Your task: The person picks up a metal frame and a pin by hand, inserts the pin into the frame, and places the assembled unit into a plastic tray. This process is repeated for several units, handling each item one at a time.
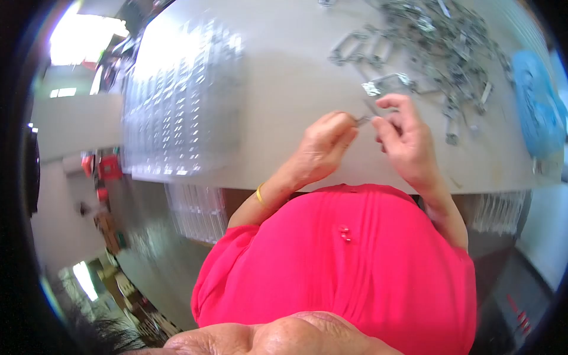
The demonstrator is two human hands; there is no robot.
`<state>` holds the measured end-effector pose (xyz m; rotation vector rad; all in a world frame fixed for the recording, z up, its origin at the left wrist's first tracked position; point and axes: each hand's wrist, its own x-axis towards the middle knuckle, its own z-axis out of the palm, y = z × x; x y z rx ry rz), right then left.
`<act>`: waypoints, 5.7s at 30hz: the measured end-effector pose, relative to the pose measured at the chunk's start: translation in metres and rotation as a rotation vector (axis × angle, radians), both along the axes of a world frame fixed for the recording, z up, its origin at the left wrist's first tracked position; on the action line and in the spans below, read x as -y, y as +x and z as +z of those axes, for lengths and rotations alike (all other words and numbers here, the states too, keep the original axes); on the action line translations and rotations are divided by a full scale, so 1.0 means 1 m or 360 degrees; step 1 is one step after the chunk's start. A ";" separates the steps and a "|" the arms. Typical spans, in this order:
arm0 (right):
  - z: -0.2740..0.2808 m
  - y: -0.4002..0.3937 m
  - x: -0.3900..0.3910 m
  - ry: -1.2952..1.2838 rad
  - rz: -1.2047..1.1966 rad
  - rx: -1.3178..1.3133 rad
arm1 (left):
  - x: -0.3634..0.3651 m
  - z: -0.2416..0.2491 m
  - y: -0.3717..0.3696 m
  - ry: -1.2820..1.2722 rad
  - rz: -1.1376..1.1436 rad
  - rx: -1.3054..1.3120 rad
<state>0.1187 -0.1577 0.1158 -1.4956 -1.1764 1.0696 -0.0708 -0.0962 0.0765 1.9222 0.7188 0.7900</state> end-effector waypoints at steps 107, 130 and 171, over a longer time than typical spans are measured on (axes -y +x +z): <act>0.013 0.030 0.011 0.0625 -0.0328 -0.0298 | 0.001 0.022 0.023 -0.1840 -0.0301 0.1094; -0.017 0.022 -0.006 0.0084 -0.0027 -0.0325 | -0.013 0.003 0.031 0.0619 0.0008 0.0153; 0.006 0.036 0.016 0.0029 -0.0099 -0.0153 | -0.019 0.025 0.032 -0.1644 -0.0086 0.0922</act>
